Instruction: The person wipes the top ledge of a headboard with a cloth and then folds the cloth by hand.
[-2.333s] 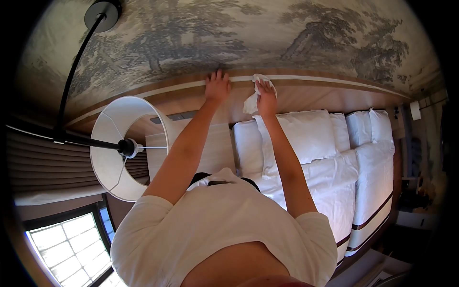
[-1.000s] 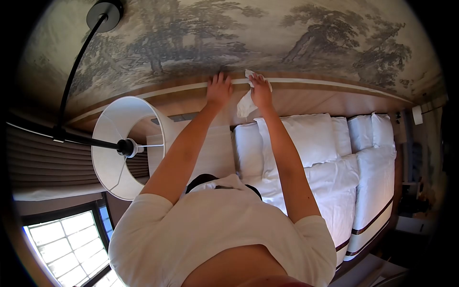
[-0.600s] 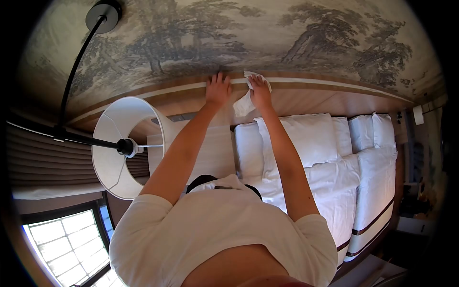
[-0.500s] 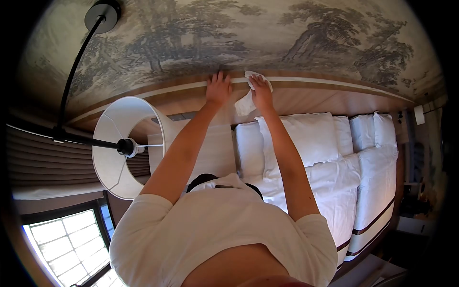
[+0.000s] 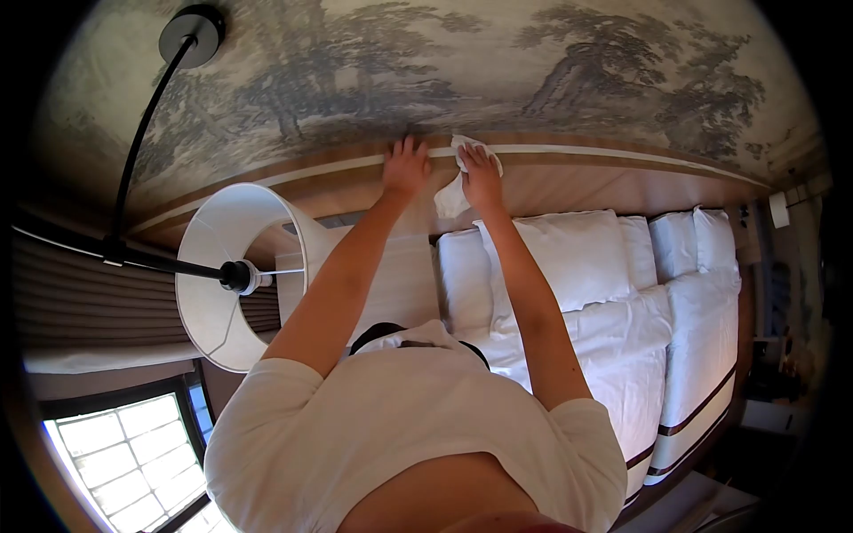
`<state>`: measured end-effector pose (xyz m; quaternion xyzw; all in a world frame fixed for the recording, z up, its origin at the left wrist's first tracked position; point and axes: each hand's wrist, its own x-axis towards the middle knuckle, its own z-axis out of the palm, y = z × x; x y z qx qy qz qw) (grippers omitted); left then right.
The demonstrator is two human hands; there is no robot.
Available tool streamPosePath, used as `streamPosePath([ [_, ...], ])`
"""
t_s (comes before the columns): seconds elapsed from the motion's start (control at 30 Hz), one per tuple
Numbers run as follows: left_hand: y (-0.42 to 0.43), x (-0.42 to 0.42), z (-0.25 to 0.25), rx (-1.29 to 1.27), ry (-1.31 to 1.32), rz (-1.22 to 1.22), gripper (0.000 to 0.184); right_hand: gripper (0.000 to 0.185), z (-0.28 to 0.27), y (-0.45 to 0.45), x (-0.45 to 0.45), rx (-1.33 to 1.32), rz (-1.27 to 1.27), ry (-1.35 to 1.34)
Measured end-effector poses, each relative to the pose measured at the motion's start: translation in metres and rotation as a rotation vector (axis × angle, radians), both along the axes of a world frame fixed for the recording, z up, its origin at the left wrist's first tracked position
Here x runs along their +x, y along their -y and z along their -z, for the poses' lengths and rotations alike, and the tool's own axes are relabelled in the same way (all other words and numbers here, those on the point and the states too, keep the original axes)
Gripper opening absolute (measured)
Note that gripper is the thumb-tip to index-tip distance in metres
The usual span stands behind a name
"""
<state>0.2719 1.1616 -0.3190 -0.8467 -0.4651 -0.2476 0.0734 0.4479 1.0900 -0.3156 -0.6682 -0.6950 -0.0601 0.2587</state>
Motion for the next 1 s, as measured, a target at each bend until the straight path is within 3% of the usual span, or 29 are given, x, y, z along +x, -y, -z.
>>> streamPosePath([
  [0.5, 0.003, -0.001, -0.005, 0.022, 0.022, 0.032, 0.032, 0.053, -0.006, -0.019, 0.010, -0.091, -0.014, -0.006],
  [0.93, -0.001, -0.004, 0.001, 0.068, -0.006, 0.007, 0.033, 0.055, 0.004, -0.002, 0.008, -0.019, -0.010, 0.029],
  [1.0, -0.002, -0.003, 0.002, -0.060, -0.004, 0.007, 0.036, 0.056, 0.001, 0.000, 0.010, -0.027, -0.033, 0.004],
])
